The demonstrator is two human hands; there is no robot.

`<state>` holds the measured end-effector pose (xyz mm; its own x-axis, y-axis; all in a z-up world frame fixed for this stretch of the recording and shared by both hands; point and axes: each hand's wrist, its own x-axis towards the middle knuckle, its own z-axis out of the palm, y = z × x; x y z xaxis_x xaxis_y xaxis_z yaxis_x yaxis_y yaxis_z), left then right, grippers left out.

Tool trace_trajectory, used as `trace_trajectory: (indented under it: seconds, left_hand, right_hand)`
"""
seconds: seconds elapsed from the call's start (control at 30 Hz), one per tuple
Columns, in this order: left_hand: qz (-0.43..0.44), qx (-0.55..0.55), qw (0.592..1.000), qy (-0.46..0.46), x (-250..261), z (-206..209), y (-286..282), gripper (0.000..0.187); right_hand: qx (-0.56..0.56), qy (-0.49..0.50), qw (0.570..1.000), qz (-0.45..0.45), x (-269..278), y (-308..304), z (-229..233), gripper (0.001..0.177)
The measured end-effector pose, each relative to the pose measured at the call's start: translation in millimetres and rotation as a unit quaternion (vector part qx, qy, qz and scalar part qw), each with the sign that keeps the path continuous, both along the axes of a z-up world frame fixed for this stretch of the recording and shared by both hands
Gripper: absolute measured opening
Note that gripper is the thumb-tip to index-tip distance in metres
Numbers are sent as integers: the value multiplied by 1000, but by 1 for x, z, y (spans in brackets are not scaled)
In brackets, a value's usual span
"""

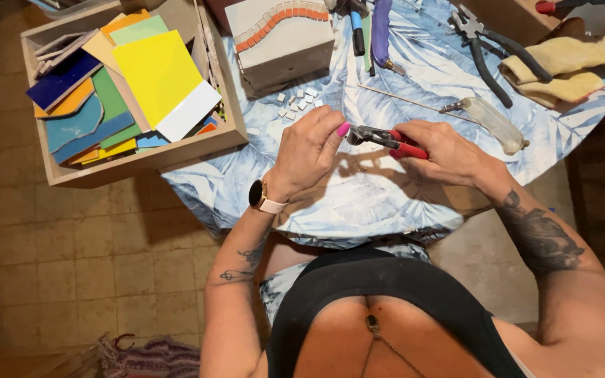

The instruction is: Cutting small pieces of colored tile using nippers for a mosaic project

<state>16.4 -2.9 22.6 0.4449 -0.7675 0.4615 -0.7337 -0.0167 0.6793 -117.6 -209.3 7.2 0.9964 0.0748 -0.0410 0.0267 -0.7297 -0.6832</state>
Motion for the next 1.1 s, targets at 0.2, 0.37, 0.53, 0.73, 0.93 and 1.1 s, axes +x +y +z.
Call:
trace_trajectory:
  seconds: [0.2,0.37,0.53,0.73,0.93,1.1]
  left_hand:
    - [-2,6,1000,16,0,-3,0,24]
    - [-2,20,1000,22,0,-4,0,23]
    - [-8,25,999,36,1,-2,1,23]
    - [-25,23,997,62,3,-6,0,25]
    - [-51,2,993,106,4,-10,-1,29]
    - [-43,4,996,83,2,-5,0,25]
  right_hand:
    - [-4,7,1000,0,1,3,5,39]
    - [-8,12,1000,-4,1,5,6,39]
    - [-11,24,1000,-8,1,3,3,39]
    - [-15,32,999,-10,0,0,-2,38]
    - [-24,33,999,-14,-2,-3,-5,39]
    - [-22,37,999,-23,-2,-1,0,39]
